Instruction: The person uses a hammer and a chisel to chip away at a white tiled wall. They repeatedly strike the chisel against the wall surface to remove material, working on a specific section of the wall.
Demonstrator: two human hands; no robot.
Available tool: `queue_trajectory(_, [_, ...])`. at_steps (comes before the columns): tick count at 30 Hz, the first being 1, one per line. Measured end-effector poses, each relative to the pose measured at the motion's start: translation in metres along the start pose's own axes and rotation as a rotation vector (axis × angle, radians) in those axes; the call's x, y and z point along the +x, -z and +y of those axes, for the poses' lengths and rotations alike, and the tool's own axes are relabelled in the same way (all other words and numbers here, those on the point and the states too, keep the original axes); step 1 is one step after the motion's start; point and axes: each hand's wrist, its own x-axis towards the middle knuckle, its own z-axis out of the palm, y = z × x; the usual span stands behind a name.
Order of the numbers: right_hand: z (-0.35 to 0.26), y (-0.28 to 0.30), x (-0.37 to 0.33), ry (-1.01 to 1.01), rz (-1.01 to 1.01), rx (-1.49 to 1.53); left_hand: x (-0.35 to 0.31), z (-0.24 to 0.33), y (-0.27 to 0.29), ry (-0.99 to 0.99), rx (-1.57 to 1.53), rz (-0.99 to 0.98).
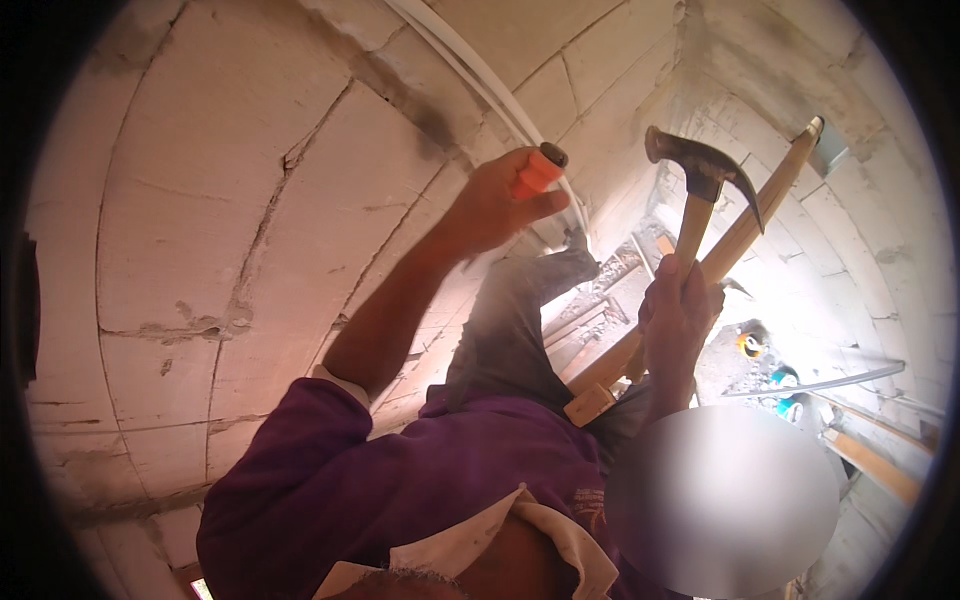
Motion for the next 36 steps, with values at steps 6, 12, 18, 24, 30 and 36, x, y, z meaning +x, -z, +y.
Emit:
queue_trajectory(6, [0.021,-0.013,-0.016,0.025,0.002,0.104,0.016,0.01,0.026,-0.428,0.51,0.125])
queue_trajectory(12, [0.024,-0.026,-0.013,-0.004,-0.048,0.139,0.039,0.021,0.038,-0.87,0.811,0.367])
queue_trajectory(18, [0.017,-0.037,-0.012,0.066,-0.069,0.104,0.062,0.028,0.063,-1.077,0.826,0.529])
queue_trajectory(24, [0.019,-0.04,-0.012,0.072,-0.079,0.033,0.068,0.02,0.075,-1.077,0.848,0.465])
queue_trajectory(30, [0.013,-0.046,-0.015,0.1,-0.085,-0.079,0.06,0.018,0.068,-1.043,0.863,0.647])
queue_trajectory(36, [0.008,-0.058,-0.012,0.097,-0.116,-0.113,0.059,0.013,0.076,-1.11,0.767,0.72])
